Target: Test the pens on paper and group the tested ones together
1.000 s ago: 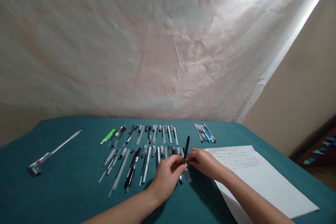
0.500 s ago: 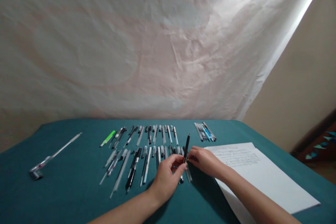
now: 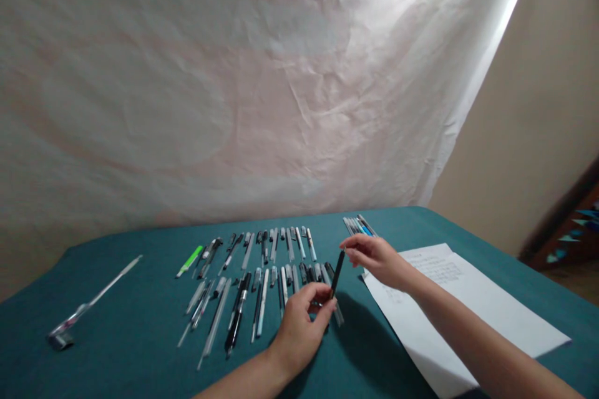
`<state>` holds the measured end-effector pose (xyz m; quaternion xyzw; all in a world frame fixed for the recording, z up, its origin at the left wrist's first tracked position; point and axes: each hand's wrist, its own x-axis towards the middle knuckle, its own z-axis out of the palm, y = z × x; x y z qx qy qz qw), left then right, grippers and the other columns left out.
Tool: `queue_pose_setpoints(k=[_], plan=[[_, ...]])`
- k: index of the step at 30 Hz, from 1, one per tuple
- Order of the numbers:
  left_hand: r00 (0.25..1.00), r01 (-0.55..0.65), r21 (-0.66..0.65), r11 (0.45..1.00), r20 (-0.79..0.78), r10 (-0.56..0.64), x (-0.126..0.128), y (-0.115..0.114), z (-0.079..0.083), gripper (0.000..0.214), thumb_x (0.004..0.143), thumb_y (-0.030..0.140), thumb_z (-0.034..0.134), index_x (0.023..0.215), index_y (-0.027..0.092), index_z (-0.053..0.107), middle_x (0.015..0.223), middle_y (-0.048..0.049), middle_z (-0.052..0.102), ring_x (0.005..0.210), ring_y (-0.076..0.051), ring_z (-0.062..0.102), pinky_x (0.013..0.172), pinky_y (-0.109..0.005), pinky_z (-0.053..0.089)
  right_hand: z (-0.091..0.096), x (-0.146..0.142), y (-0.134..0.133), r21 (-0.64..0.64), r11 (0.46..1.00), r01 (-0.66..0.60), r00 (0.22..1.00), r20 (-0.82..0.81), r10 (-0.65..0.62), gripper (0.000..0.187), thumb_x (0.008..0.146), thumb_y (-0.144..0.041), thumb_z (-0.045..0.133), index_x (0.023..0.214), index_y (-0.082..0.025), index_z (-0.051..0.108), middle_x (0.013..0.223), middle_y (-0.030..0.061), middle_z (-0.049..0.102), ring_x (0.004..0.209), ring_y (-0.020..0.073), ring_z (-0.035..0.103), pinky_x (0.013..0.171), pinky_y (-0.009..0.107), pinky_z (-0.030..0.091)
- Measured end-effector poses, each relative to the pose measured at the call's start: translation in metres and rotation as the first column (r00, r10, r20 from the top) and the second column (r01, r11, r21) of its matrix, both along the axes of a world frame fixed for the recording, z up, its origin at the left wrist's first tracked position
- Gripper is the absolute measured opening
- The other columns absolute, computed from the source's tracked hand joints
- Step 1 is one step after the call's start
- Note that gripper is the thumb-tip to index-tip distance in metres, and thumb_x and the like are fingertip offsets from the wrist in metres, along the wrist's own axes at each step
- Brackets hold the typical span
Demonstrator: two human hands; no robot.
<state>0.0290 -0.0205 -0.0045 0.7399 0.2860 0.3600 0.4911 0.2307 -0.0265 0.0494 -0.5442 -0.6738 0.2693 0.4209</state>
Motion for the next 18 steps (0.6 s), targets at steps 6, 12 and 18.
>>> queue_pose_setpoints(k=[6,12,18], plan=[[1.000,-0.009,-0.012,1.000,-0.008,0.009,0.000,0.000,0.000,0.017,0.082,0.028,0.052,0.093,0.018,0.060,0.089,-0.0052,0.064,0.084,-0.018,0.059,0.074,-0.027,0.046,0.030,-0.001,-0.013,0.032,0.998,0.049,0.907,-0.421,-0.031,0.027,0.072,-0.037,0.063,0.088,-0.015,0.062,0.069,0.0008,0.057,0.062,0.0104,0.051,0.058,0.024,0.043],[1.000,0.004,-0.021,1.000,-0.003,-0.004,0.000,-0.001,0.000,0.018,0.082,0.027,0.051,0.092,0.016,0.060,0.089,-0.0063,0.064,0.083,-0.019,0.059,0.074,-0.027,0.045,0.032,-0.010,-0.015,0.018,0.998,0.055,0.908,-0.417,-0.043,0.027,0.070,-0.038,0.066,0.085,-0.016,0.064,0.070,0.0014,0.059,0.062,0.0109,0.051,0.055,0.024,0.043],[1.000,0.012,-0.009,1.000,0.004,-0.012,0.000,-0.001,0.002,0.016,0.081,0.027,0.052,0.091,0.017,0.060,0.088,-0.0058,0.063,0.083,-0.019,0.059,0.072,-0.027,0.045,0.028,-0.012,-0.015,-0.016,1.000,0.021,0.926,-0.378,-0.025,0.029,0.071,-0.040,0.065,0.087,-0.016,0.063,0.071,0.0016,0.058,0.062,0.0106,0.050,0.054,0.023,0.042]])
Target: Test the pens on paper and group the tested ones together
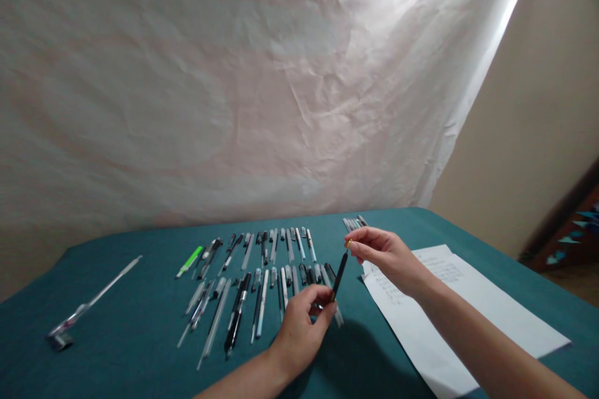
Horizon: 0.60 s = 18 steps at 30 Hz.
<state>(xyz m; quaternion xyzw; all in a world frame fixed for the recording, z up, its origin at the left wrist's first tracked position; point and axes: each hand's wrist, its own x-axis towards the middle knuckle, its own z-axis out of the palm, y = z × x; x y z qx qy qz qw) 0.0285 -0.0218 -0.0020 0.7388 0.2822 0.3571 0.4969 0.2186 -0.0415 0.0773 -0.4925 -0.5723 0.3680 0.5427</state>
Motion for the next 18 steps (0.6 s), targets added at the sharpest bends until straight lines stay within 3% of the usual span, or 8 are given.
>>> queue_pose_setpoints(k=[7,15,18], plan=[[1.000,0.000,0.020,1.000,-0.008,0.000,-0.0009,0.0007,-0.0011,0.015,0.082,0.025,0.051,0.091,0.016,0.060,0.088,-0.0057,0.063,0.082,-0.018,0.058,0.072,-0.026,0.045,-0.0010,-0.0028,-0.0012,-0.067,0.993,-0.097,0.994,0.047,0.100,0.027,0.072,-0.039,0.063,0.085,-0.016,0.061,0.071,0.0001,0.056,0.062,0.0091,0.048,0.053,0.021,0.040],[1.000,0.014,0.036,0.999,-0.003,-0.014,-0.0029,-0.0004,0.0017,0.016,0.082,0.026,0.051,0.090,0.015,0.060,0.086,-0.0059,0.062,0.081,-0.018,0.058,0.071,-0.025,0.045,-0.0039,-0.0032,0.0005,-0.059,0.994,-0.095,0.991,0.087,0.100,0.027,0.071,-0.041,0.064,0.075,-0.015,0.056,0.063,-0.0025,0.051,0.055,0.0077,0.045,0.050,0.020,0.037],[1.000,0.003,0.032,0.999,-0.001,-0.003,-0.0027,-0.0005,0.0009,0.017,0.082,0.028,0.050,0.090,0.016,0.060,0.086,-0.0056,0.062,0.081,-0.018,0.058,0.070,-0.026,0.045,-0.0028,-0.0035,-0.0008,-0.057,0.991,-0.124,0.990,0.062,0.128,0.027,0.071,-0.039,0.064,0.079,-0.016,0.056,0.070,0.0001,0.055,0.060,0.0095,0.050,0.053,0.021,0.041]])
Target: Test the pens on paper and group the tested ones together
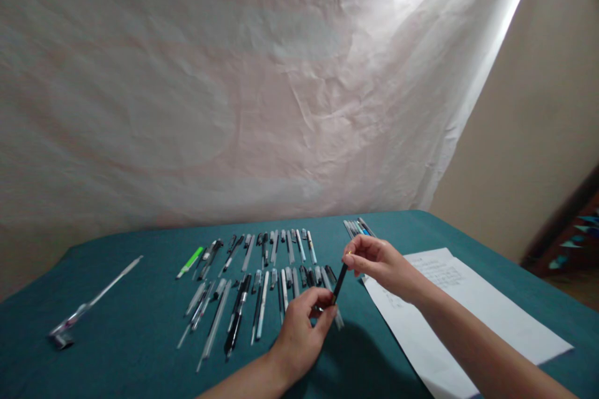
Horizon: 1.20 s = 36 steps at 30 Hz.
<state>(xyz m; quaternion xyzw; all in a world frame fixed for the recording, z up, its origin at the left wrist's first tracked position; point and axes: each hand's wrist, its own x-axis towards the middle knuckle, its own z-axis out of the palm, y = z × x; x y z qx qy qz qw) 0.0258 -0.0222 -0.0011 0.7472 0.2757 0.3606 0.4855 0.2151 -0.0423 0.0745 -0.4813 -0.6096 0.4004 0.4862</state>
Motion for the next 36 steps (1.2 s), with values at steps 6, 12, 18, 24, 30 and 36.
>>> queue_pose_setpoints(k=[6,12,18,24,30,36], plan=[[1.000,-0.018,-0.038,0.999,0.020,0.019,0.001,0.001,-0.003,0.016,0.081,0.027,0.052,0.089,0.016,0.060,0.087,-0.0061,0.063,0.081,-0.019,0.058,0.071,-0.027,0.045,0.009,0.002,-0.004,-0.043,0.992,-0.118,0.993,-0.029,0.117,0.037,0.078,-0.041,0.056,0.108,-0.020,0.059,0.106,0.0080,0.060,0.093,0.0186,0.055,0.071,0.030,0.048],[1.000,-0.005,-0.044,0.999,0.018,0.006,0.000,0.001,-0.003,0.016,0.081,0.028,0.052,0.088,0.016,0.060,0.085,-0.0056,0.063,0.079,-0.018,0.058,0.069,-0.026,0.044,-0.004,-0.004,0.004,-0.020,1.000,0.010,0.999,-0.043,-0.011,0.028,0.072,-0.042,0.063,0.080,-0.015,0.067,0.079,0.0039,0.064,0.065,0.0115,0.056,0.058,0.024,0.046],[0.999,-0.004,-0.081,0.997,0.051,0.008,0.002,0.001,-0.004,0.019,0.081,0.030,0.052,0.091,0.016,0.060,0.086,-0.0059,0.063,0.079,-0.018,0.058,0.068,-0.025,0.044,-0.006,-0.005,0.004,-0.077,0.995,-0.066,0.989,-0.138,0.055,0.037,0.075,-0.043,0.060,0.101,-0.017,0.061,0.097,0.0077,0.062,0.083,0.0164,0.057,0.062,0.026,0.048],[0.998,0.018,-0.109,0.994,0.062,-0.012,0.002,0.001,-0.004,0.016,0.080,0.029,0.054,0.087,0.015,0.059,0.082,-0.0053,0.062,0.076,-0.017,0.058,0.065,-0.025,0.045,-0.012,-0.009,0.007,-0.039,0.999,0.005,0.992,-0.122,-0.009,0.031,0.075,-0.043,0.059,0.086,-0.014,0.066,0.083,0.0059,0.064,0.075,0.0144,0.057,0.061,0.025,0.048],[0.994,0.072,-0.149,0.986,0.096,-0.058,0.002,-0.001,-0.002,0.016,0.083,0.029,0.050,0.087,0.014,0.057,0.077,-0.0037,0.060,0.068,-0.015,0.058,0.064,-0.025,0.046,-0.015,-0.011,0.007,-0.097,0.995,-0.012,0.974,-0.225,-0.010,0.032,0.072,-0.042,0.063,0.093,-0.018,0.062,0.086,0.0046,0.062,0.073,0.0136,0.056,0.056,0.023,0.046],[0.993,0.076,-0.126,0.989,0.094,-0.065,0.002,-0.001,-0.001,0.013,0.082,0.026,0.052,0.085,0.014,0.056,0.075,-0.0030,0.059,0.067,-0.014,0.057,0.062,-0.024,0.046,-0.017,-0.011,0.008,-0.059,0.998,0.021,0.984,-0.176,-0.031,0.032,0.076,-0.043,0.058,0.088,-0.014,0.065,0.085,0.0061,0.063,0.075,0.0138,0.056,0.058,0.023,0.045]])
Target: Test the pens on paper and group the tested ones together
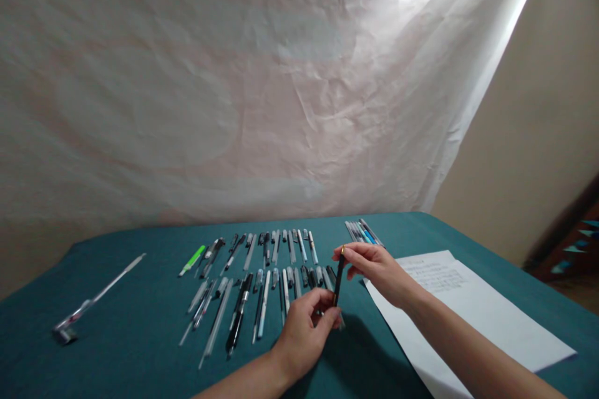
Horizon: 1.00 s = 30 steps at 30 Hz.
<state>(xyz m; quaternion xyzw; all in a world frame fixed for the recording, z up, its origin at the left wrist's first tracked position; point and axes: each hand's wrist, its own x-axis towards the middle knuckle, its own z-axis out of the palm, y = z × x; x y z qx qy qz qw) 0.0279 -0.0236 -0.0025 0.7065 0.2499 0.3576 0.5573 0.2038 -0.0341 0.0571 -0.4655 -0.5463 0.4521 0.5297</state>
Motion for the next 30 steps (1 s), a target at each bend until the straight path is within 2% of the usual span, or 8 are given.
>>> queue_pose_setpoints(k=[3,9,15,21,26,28,30], plan=[[1.000,0.008,-0.013,1.000,0.010,-0.008,0.0002,-0.0003,-0.0017,0.014,0.082,0.027,0.051,0.087,0.014,0.056,0.077,-0.0037,0.059,0.067,-0.014,0.058,0.063,-0.025,0.046,-0.0030,-0.0005,0.0015,-0.005,0.998,0.056,0.998,-0.025,-0.056,0.028,0.070,-0.042,0.065,0.077,-0.015,0.063,0.073,0.0022,0.061,0.065,0.0109,0.054,0.054,0.021,0.044],[1.000,0.007,-0.012,1.000,0.000,-0.007,0.0002,0.0013,-0.0048,0.016,0.083,0.027,0.051,0.089,0.014,0.056,0.078,-0.0043,0.060,0.068,-0.014,0.058,0.064,-0.025,0.046,-0.0060,-0.0008,0.0018,-0.057,0.997,-0.049,0.992,-0.119,0.042,0.037,0.077,-0.042,0.058,0.104,-0.018,0.060,0.092,0.0070,0.061,0.078,0.0143,0.055,0.058,0.023,0.045],[1.000,-0.003,-0.007,1.000,-0.001,0.003,0.0009,0.0010,-0.0071,0.014,0.082,0.025,0.051,0.088,0.014,0.056,0.078,-0.0037,0.059,0.068,-0.014,0.058,0.063,-0.024,0.046,-0.0086,0.0006,0.0035,-0.017,0.999,0.039,0.995,-0.088,-0.040,0.024,0.071,-0.036,0.065,0.081,-0.015,0.065,0.075,0.0028,0.059,0.066,0.0105,0.051,0.052,0.020,0.040],[1.000,-0.003,-0.007,1.000,-0.004,0.003,0.0001,0.0005,-0.0043,0.015,0.083,0.026,0.050,0.088,0.013,0.056,0.077,-0.0040,0.059,0.068,-0.015,0.058,0.064,-0.025,0.046,-0.0066,-0.0010,0.0027,-0.057,0.998,-0.016,0.989,-0.146,0.007,0.034,0.072,-0.042,0.062,0.095,-0.018,0.065,0.091,0.0065,0.061,0.075,0.0141,0.053,0.053,0.022,0.040],[1.000,0.004,-0.009,1.000,-0.014,-0.004,0.0005,-0.0007,-0.0009,0.015,0.083,0.026,0.051,0.087,0.013,0.056,0.077,-0.0046,0.060,0.067,-0.015,0.058,0.063,-0.026,0.046,-0.0081,0.0003,0.0032,-0.045,0.998,0.051,0.992,-0.114,-0.056,0.025,0.070,-0.037,0.066,0.080,-0.015,0.067,0.069,0.0010,0.058,0.059,0.0082,0.047,0.049,0.020,0.035],[1.000,0.003,-0.017,1.000,-0.011,-0.003,0.0009,-0.0004,-0.0008,0.015,0.083,0.026,0.050,0.088,0.013,0.056,0.077,-0.0047,0.060,0.067,-0.015,0.058,0.064,-0.026,0.046,-0.0085,0.0010,0.0032,-0.058,0.997,0.044,0.989,-0.139,-0.051,0.025,0.070,-0.037,0.067,0.081,-0.015,0.066,0.070,0.0010,0.057,0.059,0.0083,0.048,0.049,0.019,0.035],[1.000,0.002,-0.020,1.000,-0.007,-0.002,0.0013,0.0003,-0.0012,0.015,0.083,0.026,0.050,0.088,0.013,0.056,0.077,-0.0046,0.060,0.067,-0.015,0.058,0.064,-0.026,0.046,-0.0083,0.0007,0.0029,-0.064,0.998,0.010,0.988,-0.154,-0.020,0.027,0.072,-0.038,0.064,0.088,-0.016,0.066,0.080,0.0035,0.059,0.067,0.0107,0.051,0.050,0.020,0.037]])
